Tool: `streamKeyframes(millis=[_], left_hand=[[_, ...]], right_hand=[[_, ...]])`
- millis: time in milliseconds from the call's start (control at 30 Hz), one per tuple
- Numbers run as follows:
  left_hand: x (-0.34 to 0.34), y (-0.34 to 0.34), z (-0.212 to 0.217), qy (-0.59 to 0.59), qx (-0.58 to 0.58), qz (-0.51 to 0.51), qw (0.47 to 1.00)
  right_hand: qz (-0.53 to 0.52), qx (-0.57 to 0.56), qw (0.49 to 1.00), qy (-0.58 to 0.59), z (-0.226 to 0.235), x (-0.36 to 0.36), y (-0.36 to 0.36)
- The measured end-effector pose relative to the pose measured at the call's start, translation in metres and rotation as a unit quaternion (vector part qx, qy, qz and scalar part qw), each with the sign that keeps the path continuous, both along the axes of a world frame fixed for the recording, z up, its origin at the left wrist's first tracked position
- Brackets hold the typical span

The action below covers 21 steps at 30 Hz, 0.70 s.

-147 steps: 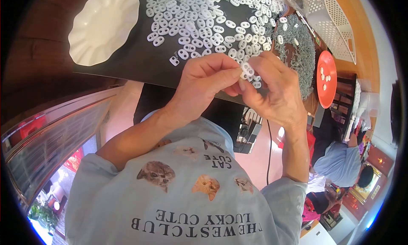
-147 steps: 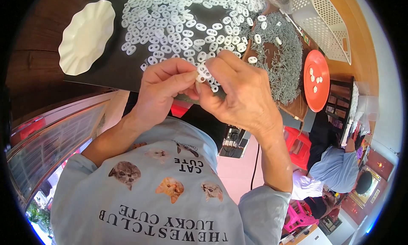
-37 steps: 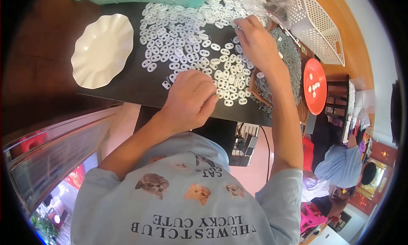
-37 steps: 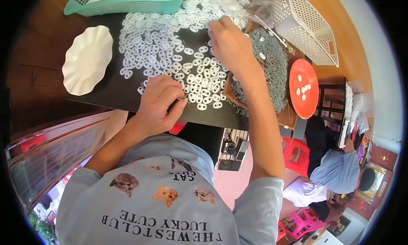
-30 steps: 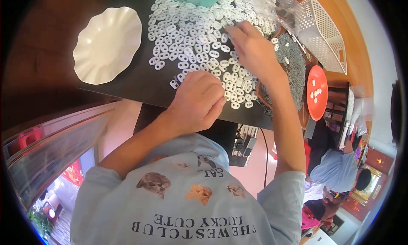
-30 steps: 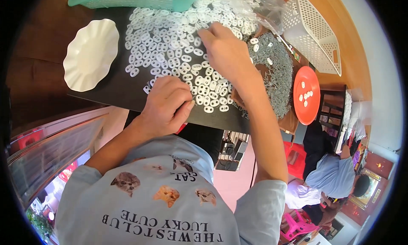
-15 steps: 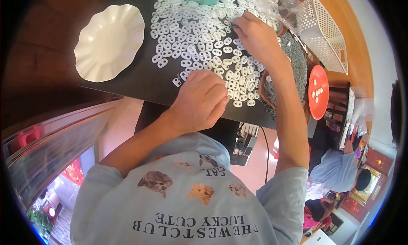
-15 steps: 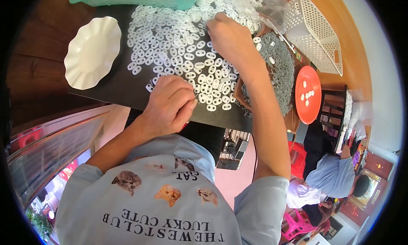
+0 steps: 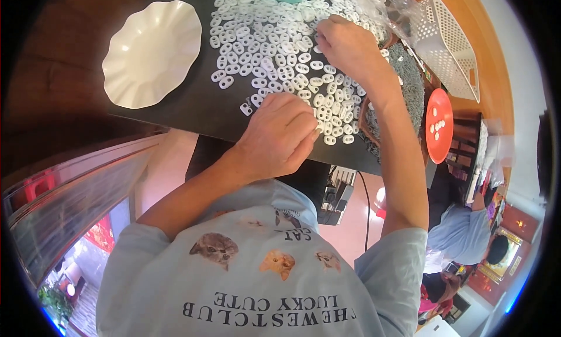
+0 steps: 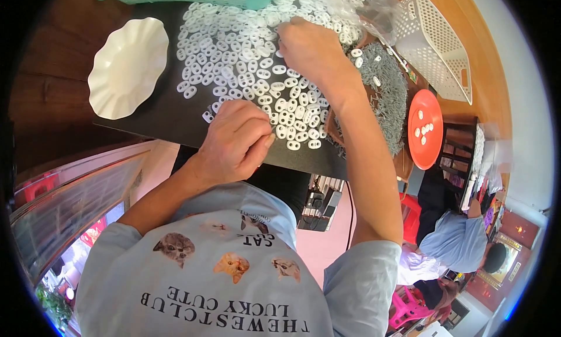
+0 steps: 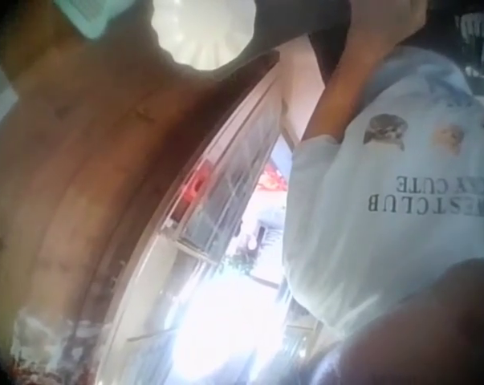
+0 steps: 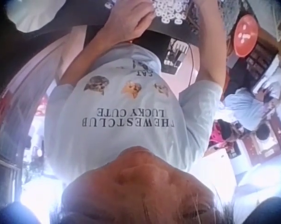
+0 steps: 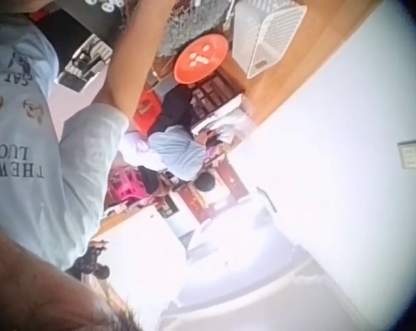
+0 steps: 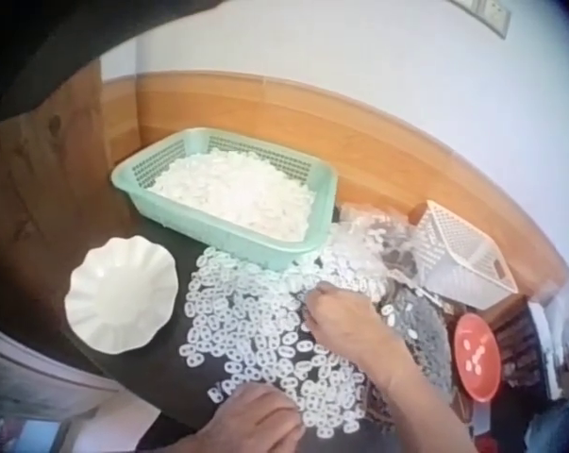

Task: Sorting and inspecting small white plastic fasteners at a desk.

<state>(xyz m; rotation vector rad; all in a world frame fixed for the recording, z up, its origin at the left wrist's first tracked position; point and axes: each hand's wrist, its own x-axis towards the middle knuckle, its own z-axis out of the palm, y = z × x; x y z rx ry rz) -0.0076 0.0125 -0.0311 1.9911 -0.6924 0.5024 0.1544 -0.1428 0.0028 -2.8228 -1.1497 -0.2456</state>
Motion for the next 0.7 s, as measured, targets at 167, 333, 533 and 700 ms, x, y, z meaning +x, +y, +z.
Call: streamKeyframes(millis=[167, 333, 533, 700], left_hand=[[0.000, 0.000, 0.000, 0.003, -0.009, -0.010, 1.000], [0.000, -0.001, 0.000, -0.009, -0.043, -0.009, 0.999], [0.015, 0.002, 0.023, -0.050, 0.016, 0.055, 0.997], [0.020, -0.002, 0.017, -0.070, 0.119, 0.012, 0.990]], right_hand=[[-0.008, -0.030, 0.999, -0.018, -0.002, -0.002, -0.004], [-0.092, 0.208, 0.953, 0.200, 0.014, -0.029, -0.021], [-0.166, 0.390, 0.776, 0.467, 0.040, -0.108, -0.023], [-0.179, 0.414, 0.741, 0.497, 0.033, -0.128, -0.029]])
